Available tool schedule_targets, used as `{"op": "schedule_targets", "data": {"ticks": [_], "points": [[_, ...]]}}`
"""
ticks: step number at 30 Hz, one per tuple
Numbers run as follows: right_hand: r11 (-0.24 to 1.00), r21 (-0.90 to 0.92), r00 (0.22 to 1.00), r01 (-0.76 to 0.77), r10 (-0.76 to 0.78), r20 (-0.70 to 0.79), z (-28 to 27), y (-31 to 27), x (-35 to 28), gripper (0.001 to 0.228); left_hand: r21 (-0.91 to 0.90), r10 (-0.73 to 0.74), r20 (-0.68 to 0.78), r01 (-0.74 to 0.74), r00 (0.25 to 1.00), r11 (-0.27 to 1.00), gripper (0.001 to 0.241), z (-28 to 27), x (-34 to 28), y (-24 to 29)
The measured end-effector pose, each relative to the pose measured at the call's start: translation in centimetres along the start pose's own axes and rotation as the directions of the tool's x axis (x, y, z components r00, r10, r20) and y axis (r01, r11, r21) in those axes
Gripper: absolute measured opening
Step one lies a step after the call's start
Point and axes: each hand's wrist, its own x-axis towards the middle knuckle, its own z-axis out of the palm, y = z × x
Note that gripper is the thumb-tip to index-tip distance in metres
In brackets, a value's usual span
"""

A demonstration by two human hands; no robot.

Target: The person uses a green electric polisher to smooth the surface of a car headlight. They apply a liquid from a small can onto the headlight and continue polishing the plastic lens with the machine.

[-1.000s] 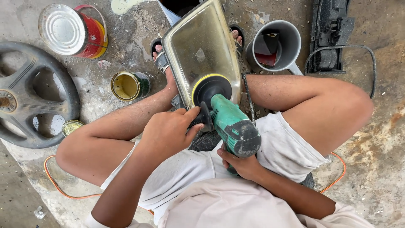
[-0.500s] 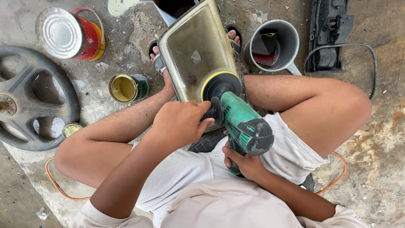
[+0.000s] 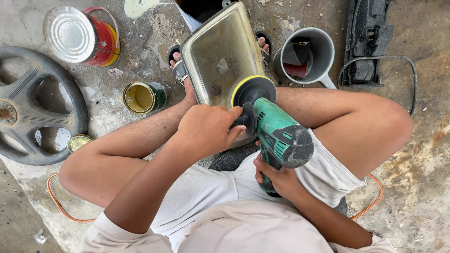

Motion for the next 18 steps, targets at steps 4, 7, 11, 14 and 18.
{"op": "schedule_targets", "data": {"ticks": [4, 7, 11, 14, 18], "points": [[0.999, -0.029, 1.0, -0.027, 0.027, 0.014, 0.4, -2.4, 1.2, 0.04, -0.02, -0.02, -0.011, 0.02, 1.0, 1.0, 0.043, -0.4, -0.2, -0.3], [0.995, -0.069, 0.997, -0.07, 0.071, 0.014, 1.4, -4.8, 2.4, 0.022, -0.033, -0.043, -0.028, 0.042, 0.999, 0.999, 0.044, -0.4, -0.2, -0.5], [0.979, -0.157, 0.99, -0.127, 0.135, 0.046, 1.9, -7.4, 4.0, 0.015, -0.044, -0.051, -0.087, 0.047, 0.995, 0.998, 0.043, -0.3, 0.2, -0.9], [0.971, -0.177, 0.985, -0.158, 0.168, 0.042, 1.9, -8.8, 4.4, 0.018, -0.053, -0.058, -0.108, 0.053, 0.992, 0.997, 0.043, 0.4, 0.6, -0.9], [0.952, -0.217, 0.975, -0.215, 0.223, 0.013, 1.9, -9.9, 5.2, 0.02, -0.06, -0.091, -0.134, 0.083, 0.987, 0.995, 0.043, 0.7, 0.7, -1.1]]}}
